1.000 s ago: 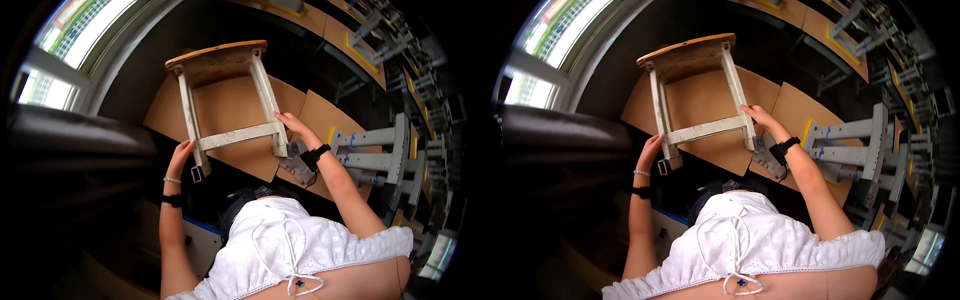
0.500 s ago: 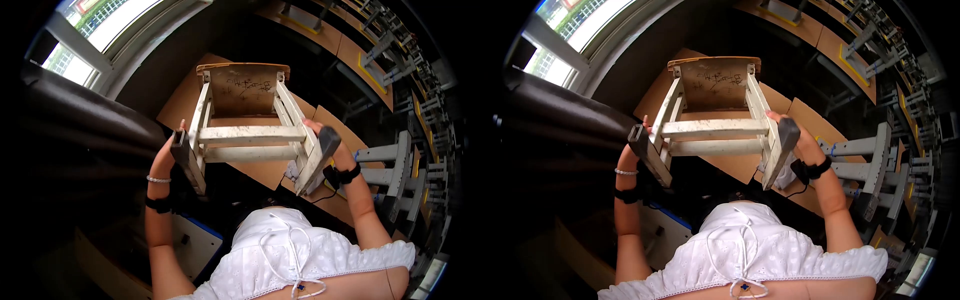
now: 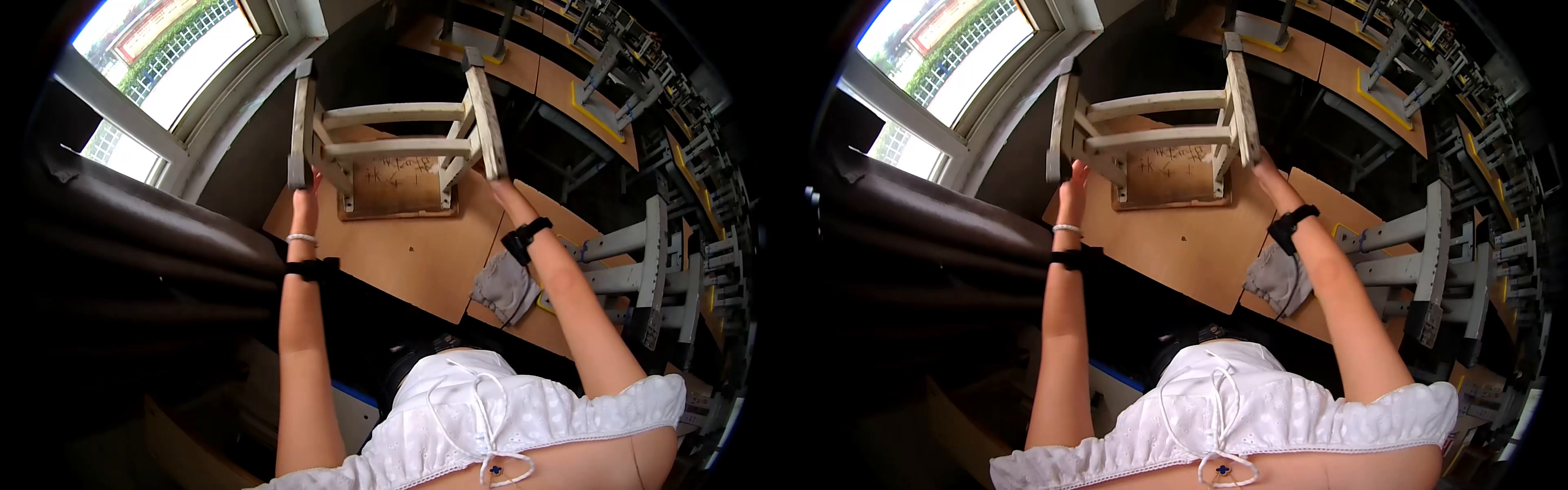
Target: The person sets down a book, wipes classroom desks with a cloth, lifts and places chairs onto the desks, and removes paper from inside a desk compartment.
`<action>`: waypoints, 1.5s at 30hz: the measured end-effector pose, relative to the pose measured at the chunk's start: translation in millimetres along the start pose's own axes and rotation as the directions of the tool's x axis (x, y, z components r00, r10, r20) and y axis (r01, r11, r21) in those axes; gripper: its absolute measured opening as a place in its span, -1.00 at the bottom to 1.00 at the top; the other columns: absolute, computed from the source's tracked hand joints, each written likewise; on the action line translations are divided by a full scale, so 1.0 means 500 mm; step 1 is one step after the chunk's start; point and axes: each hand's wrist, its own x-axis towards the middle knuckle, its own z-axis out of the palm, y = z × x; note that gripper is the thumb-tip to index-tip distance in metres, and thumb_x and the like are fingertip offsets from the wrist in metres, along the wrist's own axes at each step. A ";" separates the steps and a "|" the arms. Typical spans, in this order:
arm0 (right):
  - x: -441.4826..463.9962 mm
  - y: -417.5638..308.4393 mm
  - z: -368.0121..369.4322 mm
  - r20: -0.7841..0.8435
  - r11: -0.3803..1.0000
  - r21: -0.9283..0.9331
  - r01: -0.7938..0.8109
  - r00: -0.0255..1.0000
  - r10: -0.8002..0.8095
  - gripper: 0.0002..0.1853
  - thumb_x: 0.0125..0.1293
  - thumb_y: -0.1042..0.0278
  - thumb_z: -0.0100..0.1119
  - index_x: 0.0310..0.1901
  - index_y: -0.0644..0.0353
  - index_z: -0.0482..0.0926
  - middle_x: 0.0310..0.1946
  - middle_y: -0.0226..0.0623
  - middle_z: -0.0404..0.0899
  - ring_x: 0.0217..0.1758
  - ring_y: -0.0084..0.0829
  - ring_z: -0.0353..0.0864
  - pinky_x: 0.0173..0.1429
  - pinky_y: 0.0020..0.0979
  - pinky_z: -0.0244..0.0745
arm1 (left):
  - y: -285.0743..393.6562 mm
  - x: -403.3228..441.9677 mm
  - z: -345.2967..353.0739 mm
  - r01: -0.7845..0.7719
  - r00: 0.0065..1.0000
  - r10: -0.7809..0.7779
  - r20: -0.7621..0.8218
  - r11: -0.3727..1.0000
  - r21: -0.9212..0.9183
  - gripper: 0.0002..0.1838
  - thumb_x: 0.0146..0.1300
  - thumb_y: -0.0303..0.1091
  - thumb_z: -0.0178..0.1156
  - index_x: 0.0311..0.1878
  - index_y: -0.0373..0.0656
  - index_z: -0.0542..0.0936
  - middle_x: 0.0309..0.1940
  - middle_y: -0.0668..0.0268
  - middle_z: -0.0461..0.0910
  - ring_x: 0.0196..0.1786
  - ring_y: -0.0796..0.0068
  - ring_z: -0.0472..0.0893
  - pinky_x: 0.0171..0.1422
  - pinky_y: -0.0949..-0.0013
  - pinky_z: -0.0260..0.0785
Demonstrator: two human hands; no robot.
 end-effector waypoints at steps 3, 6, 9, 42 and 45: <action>-0.053 -0.077 0.049 -0.023 0.987 -0.151 -0.062 0.998 0.059 -0.66 0.30 0.26 -0.19 -0.02 0.24 0.47 -0.15 -0.44 0.52 -0.16 -0.56 0.47 -0.04 -0.49 0.34 | 0.018 0.007 0.043 -0.046 0.994 0.034 0.106 0.992 0.118 -0.40 0.40 0.03 -0.37 0.08 -0.29 0.45 0.08 0.18 0.45 0.22 0.31 0.34 0.37 0.28 -0.02; -0.032 -0.020 0.039 0.074 0.989 -0.119 -0.085 0.993 0.094 -0.63 0.33 0.26 -0.23 0.04 0.24 0.45 -0.07 -0.41 0.51 -0.04 -0.57 0.45 0.06 -0.50 0.30 | 0.021 0.005 0.067 -0.055 0.997 0.041 0.072 0.976 0.208 -0.38 0.40 0.02 -0.39 0.13 -0.34 0.40 0.12 0.11 0.42 0.25 0.32 0.32 0.36 0.29 0.01; -0.075 -0.010 0.067 0.113 0.998 -0.031 -0.061 0.992 0.064 -0.63 0.35 0.30 -0.28 0.06 0.26 0.43 -0.01 -0.38 0.49 0.07 -0.53 0.41 0.17 -0.50 0.21 | 0.006 -0.022 0.078 -0.043 0.992 0.007 0.128 0.960 0.277 -0.39 0.40 0.01 -0.36 0.15 -0.35 0.38 0.14 0.10 0.40 0.26 0.33 0.31 0.36 0.31 0.02; -0.139 0.048 0.115 0.083 0.845 -0.505 0.174 0.985 -0.153 -0.59 0.02 0.46 0.25 -0.04 0.24 0.42 -0.13 -0.19 0.57 -0.03 -0.34 0.55 0.03 -0.41 0.42 | -0.051 0.099 0.096 -0.084 0.975 0.222 -0.027 0.477 0.875 -0.64 0.08 -0.05 0.20 -0.30 -0.21 0.61 -0.45 0.11 0.60 -0.33 0.12 0.59 -0.24 0.25 0.38; -0.161 0.038 0.108 0.115 0.837 -0.527 0.147 0.988 -0.101 -0.60 0.01 0.49 0.25 -0.07 0.21 0.42 -0.14 -0.22 0.57 -0.03 -0.37 0.55 0.02 -0.43 0.42 | -0.053 0.078 0.082 -0.120 0.960 0.280 -0.003 0.418 0.900 -0.66 0.09 -0.06 0.19 -0.30 -0.19 0.60 -0.44 0.12 0.60 -0.32 0.10 0.58 -0.24 0.23 0.38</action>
